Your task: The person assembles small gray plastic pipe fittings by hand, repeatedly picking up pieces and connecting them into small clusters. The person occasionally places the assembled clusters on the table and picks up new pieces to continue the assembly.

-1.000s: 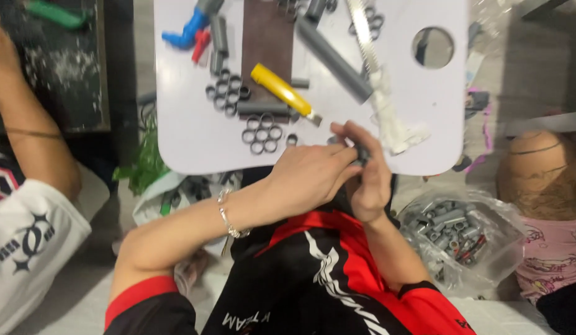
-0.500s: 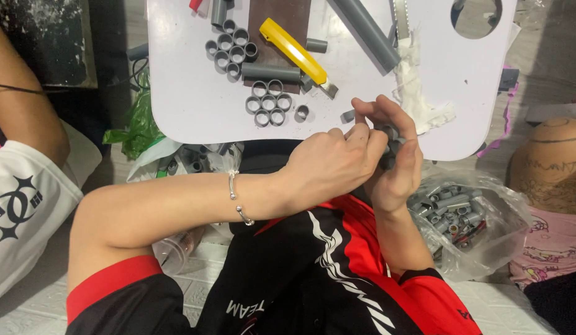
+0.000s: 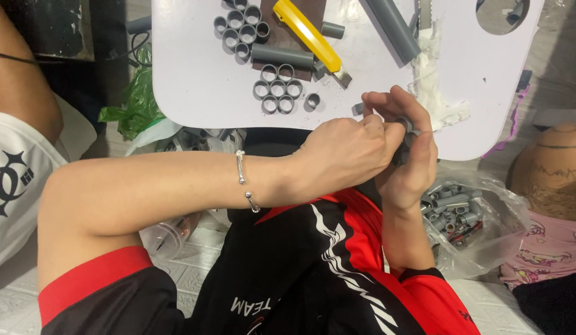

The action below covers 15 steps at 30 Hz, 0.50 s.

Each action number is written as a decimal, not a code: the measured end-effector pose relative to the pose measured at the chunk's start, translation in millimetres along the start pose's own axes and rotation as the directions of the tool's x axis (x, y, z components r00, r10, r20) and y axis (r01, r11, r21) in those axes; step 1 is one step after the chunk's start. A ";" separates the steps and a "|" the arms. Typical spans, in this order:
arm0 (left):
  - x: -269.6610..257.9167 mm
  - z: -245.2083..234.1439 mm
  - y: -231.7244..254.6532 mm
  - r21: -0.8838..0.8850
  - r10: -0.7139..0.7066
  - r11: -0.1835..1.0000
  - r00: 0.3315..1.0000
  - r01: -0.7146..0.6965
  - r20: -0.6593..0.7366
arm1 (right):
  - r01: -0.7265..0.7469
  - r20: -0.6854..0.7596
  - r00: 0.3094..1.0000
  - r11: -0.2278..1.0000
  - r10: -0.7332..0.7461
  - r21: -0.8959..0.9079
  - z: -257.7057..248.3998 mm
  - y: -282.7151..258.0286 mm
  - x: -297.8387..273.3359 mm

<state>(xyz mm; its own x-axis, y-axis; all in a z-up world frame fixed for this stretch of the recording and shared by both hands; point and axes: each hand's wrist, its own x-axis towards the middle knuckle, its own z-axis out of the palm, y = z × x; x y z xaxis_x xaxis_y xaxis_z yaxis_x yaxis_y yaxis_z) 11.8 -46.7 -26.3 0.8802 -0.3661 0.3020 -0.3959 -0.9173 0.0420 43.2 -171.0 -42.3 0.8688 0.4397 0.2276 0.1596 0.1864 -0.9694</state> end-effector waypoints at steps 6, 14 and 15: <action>3.4 -10.7 -7.5 -0.110 0.023 0.994 1.000 -0.024 -0.016 | -0.047 0.020 0.999 0.999 0.046 0.019 -0.5 -1.8 3.2; 5.5 -16.2 -7.0 -0.199 -0.015 0.980 1.000 0.011 -0.016 | 0.104 -0.030 0.994 0.994 -0.103 0.033 -7.1 12.5 -3.4; 5.0 -16.0 -5.2 -0.163 -0.024 0.987 0.999 0.016 -0.049 | 0.130 -0.041 0.991 0.990 -0.128 0.050 -7.8 15.0 -3.8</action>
<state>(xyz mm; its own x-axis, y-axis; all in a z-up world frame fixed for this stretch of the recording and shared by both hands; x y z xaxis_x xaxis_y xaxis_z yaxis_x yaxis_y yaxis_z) 14.1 -41.3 -9.8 0.8755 -0.3359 0.3472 -0.4194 -0.8852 0.2013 45.9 -176.8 -58.4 0.8600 0.3758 0.3454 0.2474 0.2851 -0.9260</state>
